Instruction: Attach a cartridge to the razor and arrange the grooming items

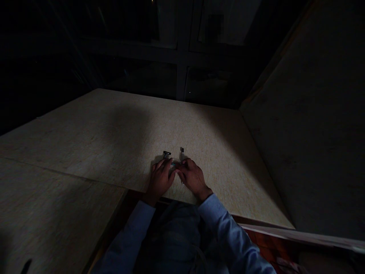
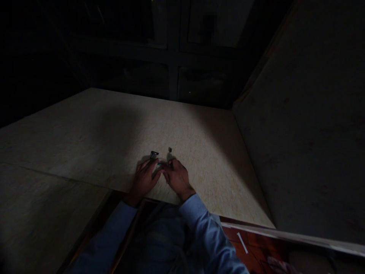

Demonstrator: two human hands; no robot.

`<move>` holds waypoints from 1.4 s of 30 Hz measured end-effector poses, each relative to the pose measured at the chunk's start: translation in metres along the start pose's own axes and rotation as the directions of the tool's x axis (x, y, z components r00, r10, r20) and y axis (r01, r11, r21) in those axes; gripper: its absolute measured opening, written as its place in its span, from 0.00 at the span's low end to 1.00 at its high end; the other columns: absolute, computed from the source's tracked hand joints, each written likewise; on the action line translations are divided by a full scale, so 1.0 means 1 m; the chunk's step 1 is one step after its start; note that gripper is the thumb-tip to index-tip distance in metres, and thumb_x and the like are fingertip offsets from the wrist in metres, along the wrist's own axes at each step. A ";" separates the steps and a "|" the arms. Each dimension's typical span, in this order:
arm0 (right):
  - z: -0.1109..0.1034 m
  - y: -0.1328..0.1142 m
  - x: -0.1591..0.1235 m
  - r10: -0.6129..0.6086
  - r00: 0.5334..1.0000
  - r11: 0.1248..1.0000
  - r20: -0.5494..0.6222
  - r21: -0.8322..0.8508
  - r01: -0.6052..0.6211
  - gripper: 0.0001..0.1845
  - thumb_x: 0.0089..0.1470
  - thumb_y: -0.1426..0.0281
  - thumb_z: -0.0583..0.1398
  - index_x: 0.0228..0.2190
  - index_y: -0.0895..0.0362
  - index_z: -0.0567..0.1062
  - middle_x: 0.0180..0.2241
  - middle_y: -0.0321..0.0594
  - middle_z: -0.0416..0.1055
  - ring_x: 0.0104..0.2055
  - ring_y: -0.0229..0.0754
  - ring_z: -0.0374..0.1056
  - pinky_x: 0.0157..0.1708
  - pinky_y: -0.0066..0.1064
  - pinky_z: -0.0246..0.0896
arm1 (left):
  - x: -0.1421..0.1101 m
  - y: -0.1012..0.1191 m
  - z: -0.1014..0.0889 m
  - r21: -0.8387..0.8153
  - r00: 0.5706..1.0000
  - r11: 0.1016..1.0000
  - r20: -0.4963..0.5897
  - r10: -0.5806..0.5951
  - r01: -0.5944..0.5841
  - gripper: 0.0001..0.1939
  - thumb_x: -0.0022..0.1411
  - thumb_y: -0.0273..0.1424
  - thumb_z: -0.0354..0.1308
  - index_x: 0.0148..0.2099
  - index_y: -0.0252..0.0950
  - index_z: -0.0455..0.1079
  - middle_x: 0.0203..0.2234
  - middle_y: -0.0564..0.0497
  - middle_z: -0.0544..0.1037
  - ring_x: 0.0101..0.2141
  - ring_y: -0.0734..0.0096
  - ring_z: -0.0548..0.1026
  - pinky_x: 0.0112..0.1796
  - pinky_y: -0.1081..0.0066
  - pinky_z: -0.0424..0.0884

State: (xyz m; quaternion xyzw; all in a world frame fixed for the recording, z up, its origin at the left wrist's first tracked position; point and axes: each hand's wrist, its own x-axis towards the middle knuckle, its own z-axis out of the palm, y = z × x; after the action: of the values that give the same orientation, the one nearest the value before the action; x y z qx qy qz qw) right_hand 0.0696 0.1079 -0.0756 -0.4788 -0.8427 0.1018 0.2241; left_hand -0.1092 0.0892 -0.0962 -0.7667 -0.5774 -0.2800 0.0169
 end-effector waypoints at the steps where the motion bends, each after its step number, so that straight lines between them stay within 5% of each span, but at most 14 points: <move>1: 0.000 0.000 0.000 -0.002 1.000 1.000 0.003 -0.006 0.002 0.19 0.66 0.61 0.57 0.55 0.47 0.78 0.48 0.48 0.70 0.50 0.49 0.68 0.49 0.38 0.69 | 0.000 0.000 0.000 0.002 1.000 1.000 0.000 0.000 0.000 0.23 0.68 0.36 0.55 0.63 0.36 0.67 0.56 0.37 0.77 0.58 0.49 0.72 0.54 0.53 0.66; 14: -0.011 -0.004 0.008 0.073 0.994 0.997 0.080 0.031 -0.075 0.17 0.66 0.62 0.57 0.54 0.44 0.79 0.47 0.45 0.68 0.50 0.47 0.68 0.47 0.34 0.69 | 0.003 0.006 -0.007 -0.006 1.000 1.000 0.023 -0.012 0.012 0.16 0.69 0.35 0.54 0.55 0.37 0.73 0.53 0.39 0.79 0.57 0.52 0.73 0.54 0.53 0.66; 29: -0.016 -0.003 0.017 0.028 0.986 0.999 0.167 -0.034 -0.023 0.19 0.67 0.60 0.56 0.56 0.45 0.76 0.47 0.47 0.67 0.49 0.48 0.68 0.44 0.34 0.70 | 0.003 0.006 -0.009 -0.042 0.999 0.999 0.040 0.008 -0.006 0.14 0.69 0.31 0.53 0.53 0.39 0.74 0.51 0.44 0.81 0.58 0.54 0.72 0.54 0.53 0.66; 42: 0.001 0.018 0.008 0.042 0.999 0.975 -0.024 0.219 -0.036 0.18 0.65 0.66 0.58 0.54 0.48 0.78 0.46 0.43 0.72 0.48 0.43 0.72 0.49 0.34 0.70 | 0.002 0.005 -0.006 -0.001 0.999 1.000 0.041 -0.008 0.008 0.17 0.69 0.32 0.50 0.55 0.38 0.73 0.53 0.41 0.79 0.58 0.53 0.72 0.55 0.52 0.66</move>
State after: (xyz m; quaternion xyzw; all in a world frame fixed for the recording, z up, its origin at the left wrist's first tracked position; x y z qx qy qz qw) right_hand 0.0797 0.1243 -0.0813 -0.4692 -0.8135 0.1913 0.2854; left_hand -0.1067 0.0874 -0.0890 -0.7701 -0.5805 -0.2645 0.0038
